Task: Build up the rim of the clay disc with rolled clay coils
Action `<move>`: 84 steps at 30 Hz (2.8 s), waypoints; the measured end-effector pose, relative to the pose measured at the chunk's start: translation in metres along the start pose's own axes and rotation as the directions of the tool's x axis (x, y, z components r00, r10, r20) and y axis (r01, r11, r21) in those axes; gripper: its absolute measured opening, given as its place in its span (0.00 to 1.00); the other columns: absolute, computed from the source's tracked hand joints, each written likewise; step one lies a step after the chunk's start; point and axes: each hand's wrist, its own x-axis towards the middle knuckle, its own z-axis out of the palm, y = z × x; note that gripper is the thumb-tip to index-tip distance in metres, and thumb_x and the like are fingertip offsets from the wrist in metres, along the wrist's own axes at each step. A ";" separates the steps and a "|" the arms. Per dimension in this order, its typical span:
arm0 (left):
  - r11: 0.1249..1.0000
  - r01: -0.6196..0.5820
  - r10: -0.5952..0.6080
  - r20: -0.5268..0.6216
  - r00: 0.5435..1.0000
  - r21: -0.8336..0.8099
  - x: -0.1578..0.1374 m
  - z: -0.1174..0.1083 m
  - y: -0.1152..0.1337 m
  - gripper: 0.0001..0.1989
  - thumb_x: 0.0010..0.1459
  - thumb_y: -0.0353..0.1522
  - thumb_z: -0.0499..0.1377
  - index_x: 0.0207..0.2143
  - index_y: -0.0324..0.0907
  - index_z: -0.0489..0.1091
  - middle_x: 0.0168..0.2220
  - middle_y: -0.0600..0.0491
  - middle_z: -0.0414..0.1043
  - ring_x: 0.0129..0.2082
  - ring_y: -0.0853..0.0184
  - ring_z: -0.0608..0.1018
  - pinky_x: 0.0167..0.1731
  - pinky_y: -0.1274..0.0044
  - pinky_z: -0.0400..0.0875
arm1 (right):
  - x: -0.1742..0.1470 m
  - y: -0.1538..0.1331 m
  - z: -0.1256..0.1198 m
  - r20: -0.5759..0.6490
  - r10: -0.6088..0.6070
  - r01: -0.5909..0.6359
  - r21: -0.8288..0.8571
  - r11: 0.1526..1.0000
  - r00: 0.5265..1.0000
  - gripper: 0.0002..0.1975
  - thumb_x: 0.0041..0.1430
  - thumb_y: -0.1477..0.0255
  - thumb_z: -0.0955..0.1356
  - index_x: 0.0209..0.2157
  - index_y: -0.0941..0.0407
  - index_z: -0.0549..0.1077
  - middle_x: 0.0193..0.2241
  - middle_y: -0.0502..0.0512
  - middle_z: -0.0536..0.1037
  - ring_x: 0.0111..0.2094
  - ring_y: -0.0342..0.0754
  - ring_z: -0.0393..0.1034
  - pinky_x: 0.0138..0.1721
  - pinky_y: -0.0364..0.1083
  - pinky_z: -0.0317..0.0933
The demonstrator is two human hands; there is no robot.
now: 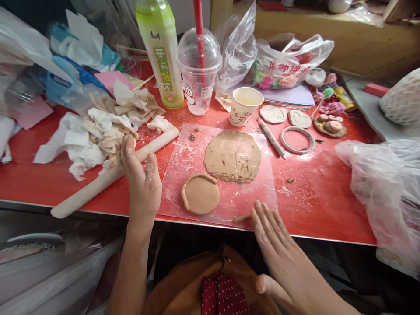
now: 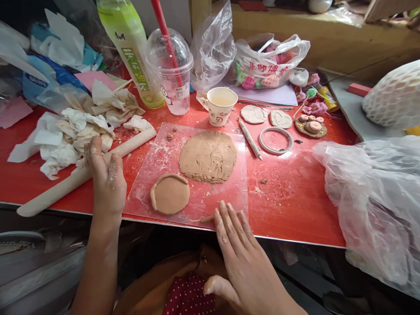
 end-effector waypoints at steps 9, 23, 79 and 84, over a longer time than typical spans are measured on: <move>1.000 0.009 -0.009 0.000 1.000 0.000 0.000 0.000 -0.002 0.27 0.63 0.38 0.46 0.62 0.39 0.46 0.64 0.46 0.43 0.65 0.63 0.44 0.65 0.67 0.39 | 0.071 0.008 0.015 -0.048 0.125 -0.126 -0.035 0.991 0.991 0.44 0.58 0.48 0.49 0.63 0.69 0.41 0.64 0.68 0.44 0.66 0.56 0.31 0.62 0.58 0.40; 1.000 0.012 -0.012 0.002 1.000 0.007 0.000 0.001 0.000 0.25 0.63 0.39 0.44 0.61 0.44 0.46 0.65 0.52 0.43 0.65 0.64 0.45 0.65 0.67 0.40 | 0.026 -0.003 0.011 0.013 0.045 -0.045 -0.022 0.999 0.999 0.47 0.56 0.45 0.47 0.64 0.69 0.38 0.63 0.69 0.50 0.65 0.58 0.39 0.61 0.59 0.40; 0.871 -0.307 0.361 -0.076 0.930 0.383 0.004 -0.023 -0.005 0.23 0.60 0.32 0.50 0.55 0.27 0.57 0.58 0.37 0.54 0.63 0.55 0.48 0.62 0.59 0.42 | 0.062 0.015 0.014 -0.048 0.172 -0.174 -0.039 0.984 0.984 0.46 0.57 0.46 0.49 0.62 0.71 0.48 0.64 0.69 0.46 0.64 0.59 0.40 0.61 0.57 0.42; 0.899 -0.285 0.316 -0.043 0.948 0.333 0.008 -0.018 -0.016 0.23 0.62 0.34 0.46 0.56 0.31 0.54 0.59 0.38 0.53 0.63 0.57 0.49 0.61 0.59 0.43 | 0.027 -0.003 0.015 -0.027 0.084 -0.085 -0.028 0.996 0.996 0.50 0.53 0.43 0.47 0.62 0.71 0.44 0.63 0.68 0.50 0.64 0.58 0.40 0.62 0.56 0.38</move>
